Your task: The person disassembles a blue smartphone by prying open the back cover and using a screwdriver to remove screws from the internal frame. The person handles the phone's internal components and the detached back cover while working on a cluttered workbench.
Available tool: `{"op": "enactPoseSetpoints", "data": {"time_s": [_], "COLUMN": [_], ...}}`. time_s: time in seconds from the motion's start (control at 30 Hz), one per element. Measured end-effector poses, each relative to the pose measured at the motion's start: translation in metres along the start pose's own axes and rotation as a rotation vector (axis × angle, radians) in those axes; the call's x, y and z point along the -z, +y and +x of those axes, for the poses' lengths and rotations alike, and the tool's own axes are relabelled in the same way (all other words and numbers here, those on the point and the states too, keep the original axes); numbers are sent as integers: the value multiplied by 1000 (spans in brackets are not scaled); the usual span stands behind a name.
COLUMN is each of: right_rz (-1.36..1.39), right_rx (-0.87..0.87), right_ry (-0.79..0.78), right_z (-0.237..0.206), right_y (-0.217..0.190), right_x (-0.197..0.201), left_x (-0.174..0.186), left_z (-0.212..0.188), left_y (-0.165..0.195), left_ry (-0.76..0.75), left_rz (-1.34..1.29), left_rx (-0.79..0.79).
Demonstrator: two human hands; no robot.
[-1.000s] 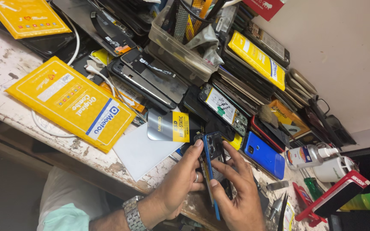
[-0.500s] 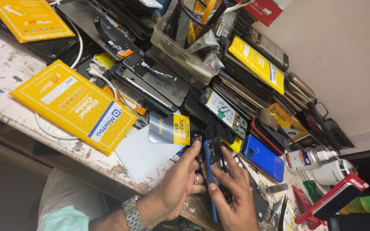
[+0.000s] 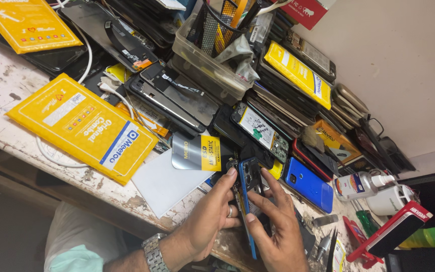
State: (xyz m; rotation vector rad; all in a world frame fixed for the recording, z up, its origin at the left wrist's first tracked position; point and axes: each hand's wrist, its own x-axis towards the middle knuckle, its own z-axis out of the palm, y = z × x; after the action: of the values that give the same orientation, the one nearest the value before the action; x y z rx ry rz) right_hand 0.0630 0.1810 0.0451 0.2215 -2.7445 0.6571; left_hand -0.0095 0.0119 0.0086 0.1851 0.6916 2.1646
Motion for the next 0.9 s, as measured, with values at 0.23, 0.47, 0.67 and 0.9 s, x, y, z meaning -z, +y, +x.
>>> {"op": "enactPoseSetpoints", "data": {"time_s": [0.23,0.47,0.67,0.9], "right_rz": [-20,-36,-35,-210], "right_rx": [-29,-26,-75,-130], "right_ry": [-14,-29,-47,-148], "right_z": [-1,-1,6,25], "right_y": [1,2,-12,-37], "right_x": [0,-3,6,25], "left_x": [0,3,2,2], "left_z": [0,2,1,1], "left_y": [1,-2,-4,-6], "left_ry": [6,-22,13,4], "left_rz": [-6,-53,-6,18], "left_rx": [11,-31,-1,-33]}}
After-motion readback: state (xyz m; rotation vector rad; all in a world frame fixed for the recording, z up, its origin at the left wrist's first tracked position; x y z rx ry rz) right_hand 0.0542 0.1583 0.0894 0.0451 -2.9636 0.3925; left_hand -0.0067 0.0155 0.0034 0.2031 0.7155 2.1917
